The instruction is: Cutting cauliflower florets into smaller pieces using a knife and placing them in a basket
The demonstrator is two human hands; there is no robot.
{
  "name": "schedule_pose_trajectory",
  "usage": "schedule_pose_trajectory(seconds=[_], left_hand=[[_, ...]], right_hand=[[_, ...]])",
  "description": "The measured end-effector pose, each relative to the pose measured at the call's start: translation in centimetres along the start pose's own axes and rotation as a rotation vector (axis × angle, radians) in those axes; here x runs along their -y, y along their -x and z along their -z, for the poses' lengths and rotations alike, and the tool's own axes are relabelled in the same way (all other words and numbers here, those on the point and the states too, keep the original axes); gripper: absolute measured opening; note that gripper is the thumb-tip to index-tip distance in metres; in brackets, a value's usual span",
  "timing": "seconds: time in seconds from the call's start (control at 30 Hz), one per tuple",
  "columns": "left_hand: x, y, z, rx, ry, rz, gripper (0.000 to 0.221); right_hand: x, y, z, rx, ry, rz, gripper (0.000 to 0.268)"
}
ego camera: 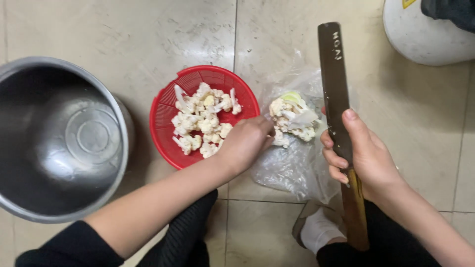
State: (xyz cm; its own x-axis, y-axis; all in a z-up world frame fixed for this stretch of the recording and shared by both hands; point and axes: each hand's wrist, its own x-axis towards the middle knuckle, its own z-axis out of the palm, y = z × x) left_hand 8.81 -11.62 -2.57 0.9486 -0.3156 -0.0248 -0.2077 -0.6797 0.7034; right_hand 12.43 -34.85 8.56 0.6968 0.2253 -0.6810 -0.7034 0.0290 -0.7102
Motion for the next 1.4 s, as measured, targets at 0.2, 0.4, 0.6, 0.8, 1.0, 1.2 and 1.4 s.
schedule_pose_trajectory(seconds=[0.2,0.4,0.6,0.8,1.0,1.2,1.4], left_hand=[[3.0,-0.7,-7.0,0.170,-0.838,-0.223,0.034],[3.6,0.0,-6.0,0.031,-0.627,-0.347,0.025],[-2.1,2.5,0.6,-0.056,0.236,0.136,0.024],[-0.2,7.2,5.9,-0.209,1.298,0.649,0.021],[-0.1,10.0,7.8,-0.513,0.845,0.462,0.055],[-1.7,10.3,10.5,-0.528,0.461,0.259,0.020],[-2.1,11.1,10.8,-0.559,0.499,0.256,0.021]], right_hand=[[-0.2,-0.5,-3.0,-0.030,-0.007,-0.035,0.048],[-0.2,-1.3,-4.0,-0.004,0.037,0.007,0.053],[0.8,-0.7,-4.8,-0.027,0.074,0.041,0.053],[-0.5,0.6,-5.8,0.154,0.409,0.216,0.056],[-2.7,2.3,-9.9,0.383,0.657,0.329,0.089],[-3.0,2.1,-12.2,0.492,0.691,0.452,0.104],[-4.4,1.6,-12.6,0.511,0.590,0.565,0.107]])
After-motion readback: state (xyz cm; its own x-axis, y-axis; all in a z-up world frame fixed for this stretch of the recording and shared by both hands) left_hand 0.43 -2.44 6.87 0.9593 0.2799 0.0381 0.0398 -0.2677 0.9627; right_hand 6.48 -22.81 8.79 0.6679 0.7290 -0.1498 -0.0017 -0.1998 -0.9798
